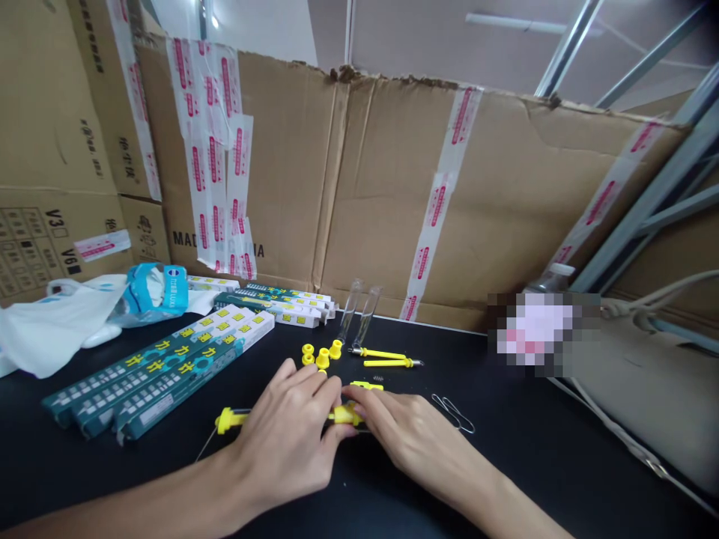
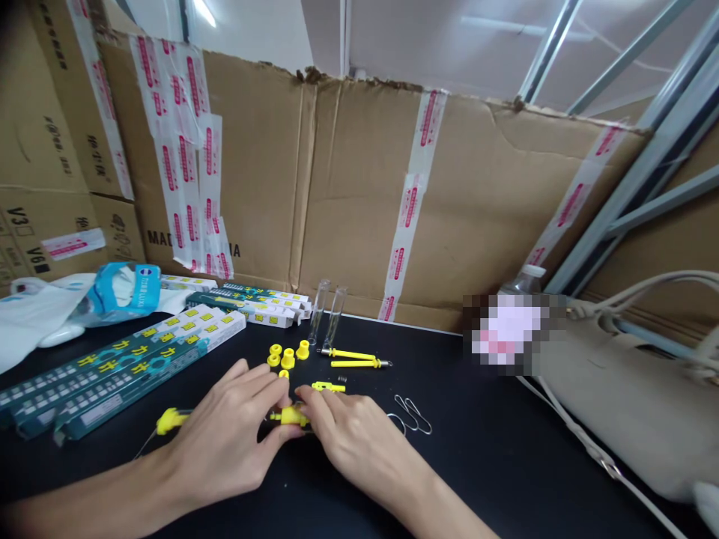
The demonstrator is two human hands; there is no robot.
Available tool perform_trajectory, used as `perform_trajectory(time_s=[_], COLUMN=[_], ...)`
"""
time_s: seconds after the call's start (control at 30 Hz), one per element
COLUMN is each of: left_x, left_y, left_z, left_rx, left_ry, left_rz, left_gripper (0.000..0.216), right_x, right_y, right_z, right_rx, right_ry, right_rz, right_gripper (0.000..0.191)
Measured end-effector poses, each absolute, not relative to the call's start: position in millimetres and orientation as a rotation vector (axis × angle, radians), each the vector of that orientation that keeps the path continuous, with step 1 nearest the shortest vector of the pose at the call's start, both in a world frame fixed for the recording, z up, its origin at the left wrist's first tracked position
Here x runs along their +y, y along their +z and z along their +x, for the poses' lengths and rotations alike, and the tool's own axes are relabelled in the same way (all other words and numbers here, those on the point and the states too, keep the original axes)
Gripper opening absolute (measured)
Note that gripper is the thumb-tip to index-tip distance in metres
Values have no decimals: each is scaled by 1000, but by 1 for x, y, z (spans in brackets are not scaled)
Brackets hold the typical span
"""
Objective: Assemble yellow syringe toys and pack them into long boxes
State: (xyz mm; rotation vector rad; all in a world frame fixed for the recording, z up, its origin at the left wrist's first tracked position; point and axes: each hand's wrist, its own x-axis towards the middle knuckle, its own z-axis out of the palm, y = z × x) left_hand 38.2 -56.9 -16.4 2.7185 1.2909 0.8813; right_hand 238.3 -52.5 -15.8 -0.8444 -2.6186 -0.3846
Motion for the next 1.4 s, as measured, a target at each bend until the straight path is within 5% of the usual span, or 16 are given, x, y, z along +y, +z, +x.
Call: perform_trajectory(time_s=[0.3, 0.83, 1.4], left_x=[-60, -56, -63], left_y=[-23, -24, -21], left_z=[44, 40, 41], left_rx=[1288, 1184, 1236], left_ry=[926, 942, 982], left_rz=[2740, 3074, 2486], left_gripper=[10, 9, 30], right_x=[-53, -55, -53], right_y=[-34, -37, -28], right_z=[230, 228, 240], right_rx=[-2431, -2332, -2514], right_ry=[-624, -322, -446], right_rz=[-828, -995, -606], right_gripper=[32, 28, 35])
